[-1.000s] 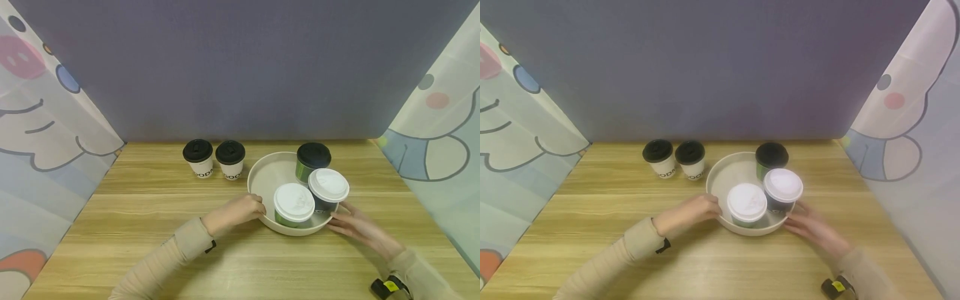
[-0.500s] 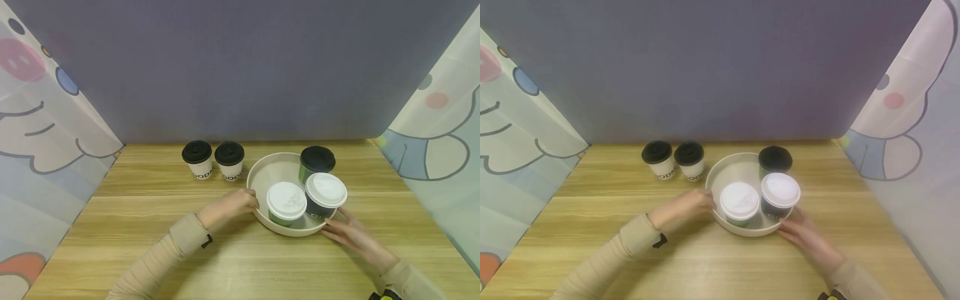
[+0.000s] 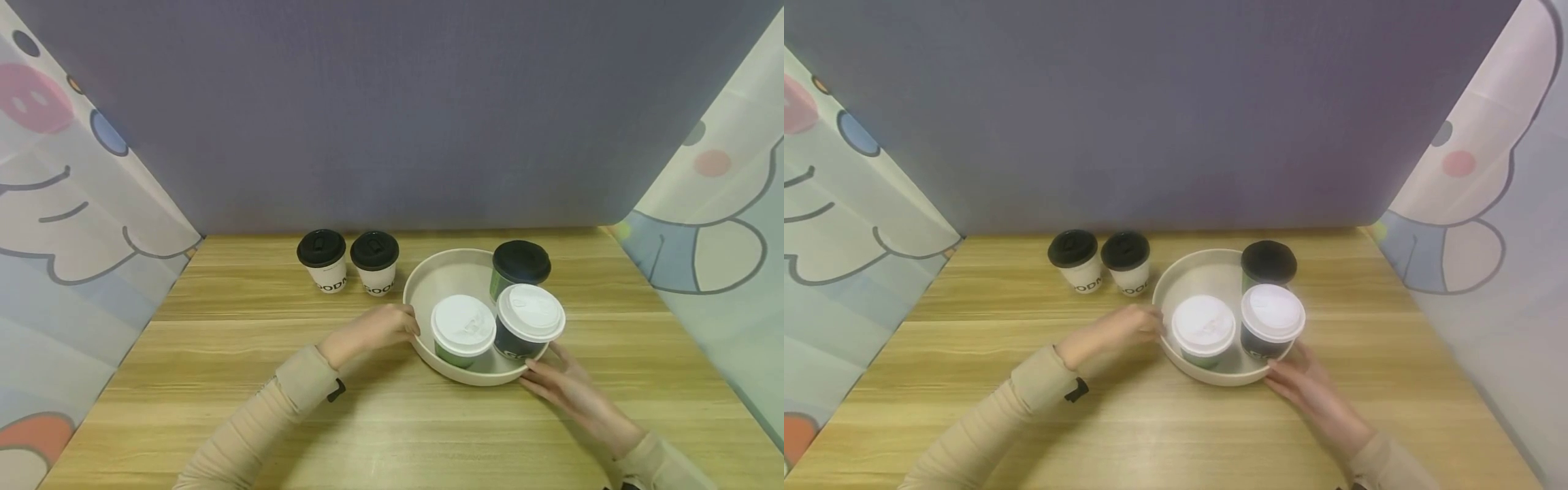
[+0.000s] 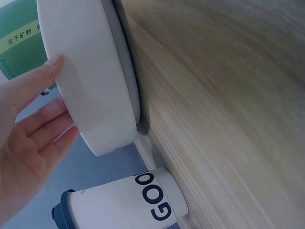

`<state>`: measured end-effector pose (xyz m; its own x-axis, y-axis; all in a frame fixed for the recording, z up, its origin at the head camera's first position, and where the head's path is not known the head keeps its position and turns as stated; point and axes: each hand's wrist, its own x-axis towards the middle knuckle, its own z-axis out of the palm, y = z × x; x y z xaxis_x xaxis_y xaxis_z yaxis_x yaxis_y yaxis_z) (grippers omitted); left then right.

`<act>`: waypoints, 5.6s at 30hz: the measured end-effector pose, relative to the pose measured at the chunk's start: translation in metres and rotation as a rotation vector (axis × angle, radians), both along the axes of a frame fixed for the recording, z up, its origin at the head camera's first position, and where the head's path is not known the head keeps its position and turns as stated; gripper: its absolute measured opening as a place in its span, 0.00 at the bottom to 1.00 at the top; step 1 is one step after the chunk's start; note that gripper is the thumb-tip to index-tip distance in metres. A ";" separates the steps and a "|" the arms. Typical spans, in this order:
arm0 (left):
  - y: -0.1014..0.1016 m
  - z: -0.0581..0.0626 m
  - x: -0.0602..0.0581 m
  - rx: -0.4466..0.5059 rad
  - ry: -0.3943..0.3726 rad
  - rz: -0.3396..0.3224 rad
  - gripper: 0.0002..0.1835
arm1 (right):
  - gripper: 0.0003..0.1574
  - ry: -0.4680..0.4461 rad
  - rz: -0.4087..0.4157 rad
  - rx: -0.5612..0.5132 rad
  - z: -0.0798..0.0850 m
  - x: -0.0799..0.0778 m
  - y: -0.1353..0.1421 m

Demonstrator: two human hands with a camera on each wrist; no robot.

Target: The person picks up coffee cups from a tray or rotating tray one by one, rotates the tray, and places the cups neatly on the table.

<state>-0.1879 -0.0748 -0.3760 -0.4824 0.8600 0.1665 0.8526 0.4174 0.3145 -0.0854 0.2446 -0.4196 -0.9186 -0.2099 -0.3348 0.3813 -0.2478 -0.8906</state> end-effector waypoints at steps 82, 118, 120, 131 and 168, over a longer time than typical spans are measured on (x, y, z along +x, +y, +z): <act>0.074 0.069 0.036 -0.261 0.022 0.179 0.39 | 0.51 -0.044 0.035 -0.047 0.001 0.000 0.002; 0.072 0.075 0.034 -0.216 0.108 0.192 0.42 | 0.52 -0.084 0.022 -0.073 0.004 0.000 0.000; 0.070 0.078 0.033 -0.210 0.122 0.196 0.42 | 0.52 -0.090 0.023 -0.068 0.004 0.000 0.000; 0.057 0.097 0.029 -0.158 0.082 0.187 0.41 | 0.51 -0.048 0.033 -0.066 0.001 0.001 0.003; -0.021 0.107 0.031 0.018 0.102 0.370 0.39 | 0.51 -0.033 0.030 -0.039 -0.001 0.000 0.002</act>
<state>-0.1566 -0.0954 -0.2691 -0.7395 0.6277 0.2431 0.6729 0.6979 0.2453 -0.0852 0.2470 -0.4207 -0.9003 -0.2506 -0.3559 0.4181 -0.2699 -0.8674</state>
